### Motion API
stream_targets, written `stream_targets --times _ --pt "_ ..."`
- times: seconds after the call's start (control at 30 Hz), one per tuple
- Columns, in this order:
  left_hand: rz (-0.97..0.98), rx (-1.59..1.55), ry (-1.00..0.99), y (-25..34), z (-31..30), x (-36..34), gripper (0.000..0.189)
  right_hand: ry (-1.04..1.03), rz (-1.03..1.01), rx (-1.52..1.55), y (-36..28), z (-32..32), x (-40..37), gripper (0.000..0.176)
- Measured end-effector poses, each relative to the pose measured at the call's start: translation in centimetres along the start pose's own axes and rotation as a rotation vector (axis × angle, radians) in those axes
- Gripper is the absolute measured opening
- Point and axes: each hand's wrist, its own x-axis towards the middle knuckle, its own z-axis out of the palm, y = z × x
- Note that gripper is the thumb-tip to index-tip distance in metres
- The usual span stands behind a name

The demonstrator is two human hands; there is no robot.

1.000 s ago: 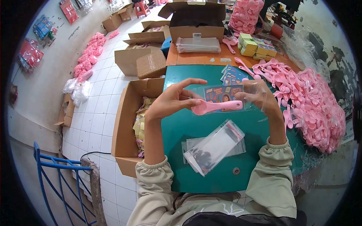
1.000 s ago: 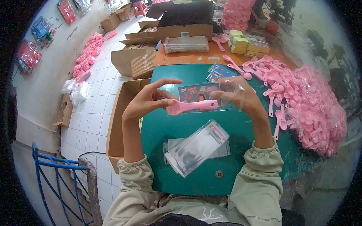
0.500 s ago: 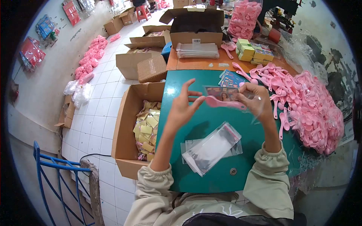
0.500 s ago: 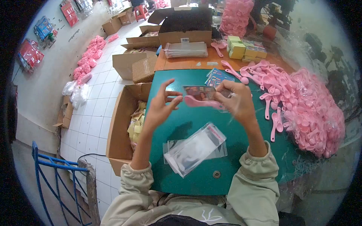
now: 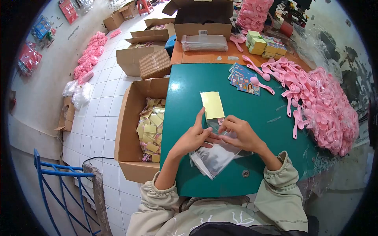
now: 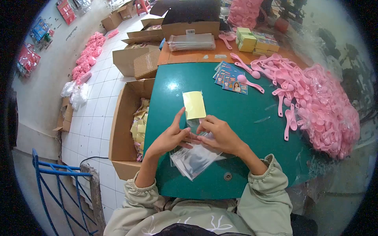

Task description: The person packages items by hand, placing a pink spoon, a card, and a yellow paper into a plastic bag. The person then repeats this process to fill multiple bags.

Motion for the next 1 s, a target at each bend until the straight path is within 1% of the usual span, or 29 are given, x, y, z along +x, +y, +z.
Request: stream_targets --times 0.13,0.23,0.33,0.43,0.5,0.53,0.6,0.63,0.7,0.8,0.83,0.9,0.97,1.0 --pt "-0.044 0.033 -0.058 0.1 -0.3 -0.4 0.065 -0.052 -0.031 0.074 0.0 0.8 0.0 0.019" --pt "-0.044 0.024 -0.071 0.1 -0.4 -0.6 0.066 -0.057 -0.042 0.027 -0.2 0.8 0.0 0.019" --pt "-0.016 -0.043 -0.069 -0.2 -0.4 -0.5 0.067 0.017 -0.138 -0.165 -0.6 1.5 -0.1 0.020" --pt "0.060 -0.177 -0.001 -0.8 0.1 0.1 0.070 0.108 -0.310 -0.653 -1.9 2.1 -0.2 0.013" --pt "0.109 -0.286 0.054 -0.6 0.7 0.3 0.072 0.107 -0.337 -0.720 -2.0 2.5 -0.4 0.012" --pt "0.118 -0.209 0.056 -1.0 0.7 0.6 0.072 0.107 -0.350 -0.753 -2.0 2.7 -0.4 0.011" --pt "0.137 -0.053 0.062 -2.1 0.4 1.2 0.072 0.163 -0.361 -0.684 -1.9 3.0 -0.3 0.012" --pt "0.156 -0.055 0.069 -2.4 0.3 1.4 0.071 0.189 -0.369 -0.647 -1.9 3.1 -0.2 0.012" --pt "0.194 -0.062 0.088 -2.7 0.3 1.6 0.070 0.142 -0.330 -0.528 -2.3 2.7 -0.1 0.014" --pt "0.154 -0.069 0.139 -2.4 0.2 1.7 0.066 0.037 -0.293 -0.271 -3.1 0.2 -0.4 0.016" --pt "0.132 -0.117 0.122 -1.8 0.2 1.4 0.063 -0.004 -0.286 -0.174 -3.3 -1.3 -0.5 0.017" --pt "0.094 -0.209 0.091 -0.1 -0.1 0.5 0.058 -0.172 -0.103 0.173 -3.0 -5.7 -1.2 0.015" --pt "0.064 -0.175 -0.003 0.3 -0.7 0.2 0.052 -0.111 -0.039 0.271 -0.4 -11.3 -2.7 0.013" --pt "0.048 -0.160 -0.051 0.4 -0.8 0.2 0.050 0.030 0.132 0.437 0.4 -14.1 -3.0 0.009"
